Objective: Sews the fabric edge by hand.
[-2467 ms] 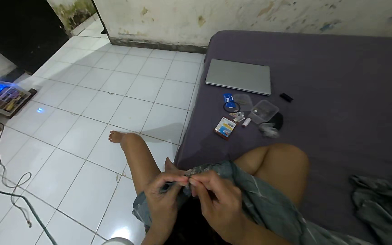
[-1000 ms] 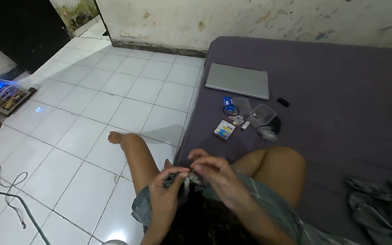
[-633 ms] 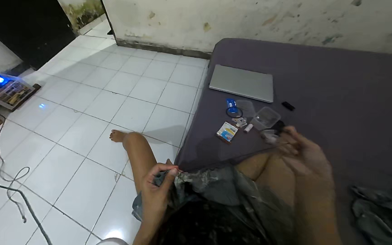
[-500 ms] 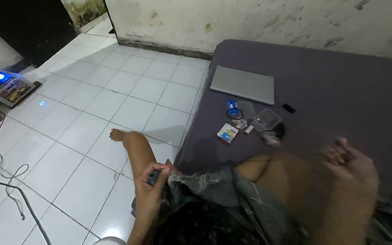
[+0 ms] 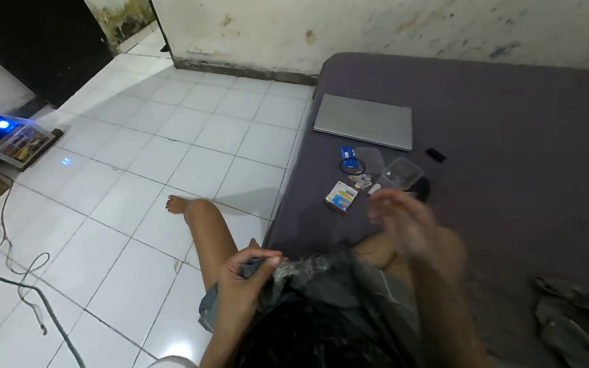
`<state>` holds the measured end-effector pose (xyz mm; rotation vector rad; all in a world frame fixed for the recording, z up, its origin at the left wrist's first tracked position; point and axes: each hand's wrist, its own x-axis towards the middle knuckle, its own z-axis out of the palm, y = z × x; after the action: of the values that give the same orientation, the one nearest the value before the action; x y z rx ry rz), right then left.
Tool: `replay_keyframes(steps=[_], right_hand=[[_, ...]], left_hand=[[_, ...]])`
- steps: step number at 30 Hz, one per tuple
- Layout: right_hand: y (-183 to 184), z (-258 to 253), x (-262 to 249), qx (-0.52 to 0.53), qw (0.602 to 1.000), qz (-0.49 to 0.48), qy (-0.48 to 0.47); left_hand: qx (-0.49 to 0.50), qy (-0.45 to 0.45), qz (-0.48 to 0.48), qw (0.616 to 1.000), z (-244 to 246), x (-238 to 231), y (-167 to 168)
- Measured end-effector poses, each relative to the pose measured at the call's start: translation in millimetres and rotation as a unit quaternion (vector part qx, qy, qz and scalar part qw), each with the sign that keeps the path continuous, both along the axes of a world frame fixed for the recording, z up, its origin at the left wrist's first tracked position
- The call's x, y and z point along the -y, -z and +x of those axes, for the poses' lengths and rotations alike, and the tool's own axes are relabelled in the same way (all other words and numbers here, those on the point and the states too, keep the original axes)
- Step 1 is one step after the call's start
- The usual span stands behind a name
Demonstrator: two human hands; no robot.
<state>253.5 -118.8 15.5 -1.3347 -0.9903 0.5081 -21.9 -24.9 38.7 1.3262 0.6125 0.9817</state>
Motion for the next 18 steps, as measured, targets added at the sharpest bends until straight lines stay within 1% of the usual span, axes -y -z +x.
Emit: replay_keyframes(steps=[1, 3, 6, 8, 11, 15, 18], right_hand=[[1.6, -18.8, -11.9, 0.025, 0.997, 0.013, -0.075], [3.5, -53.1, -29.3, 0.069, 0.981, 0.044, -0.178], [3.6, -81.9, -45.1, 0.078, 0.952, 0.080, -0.287], [3.6, -86.5, -50.2, 0.056, 0.939, 0.085, -0.328], [1.3, -88.7, -50.4, 0.056, 0.937, 0.098, -0.330], [-3.3, -99.7, -41.8, 0.122, 0.955, 0.131, -0.238], [-4.8, -101.9, -35.0, 0.161, 0.959, 0.132, -0.192]], left_hand=[[0.001, 0.005, -0.001, 1.000, 0.5, 0.5, 1.0], [0.002, 0.011, 0.005, 1.000, 0.2, 0.3, 2.0], [-0.002, 0.001, 0.022, 1.000, -1.6, -1.3, 1.5], [-0.003, -0.013, 0.043, 0.999, -4.2, -4.0, 2.6], [-0.011, -0.033, 0.062, 0.998, -8.0, -7.6, 5.0], [-0.004, -0.103, 0.078, 0.992, -0.5, -1.8, 10.4], [-0.003, -0.123, 0.086, 0.989, 4.1, 1.0, 10.3]])
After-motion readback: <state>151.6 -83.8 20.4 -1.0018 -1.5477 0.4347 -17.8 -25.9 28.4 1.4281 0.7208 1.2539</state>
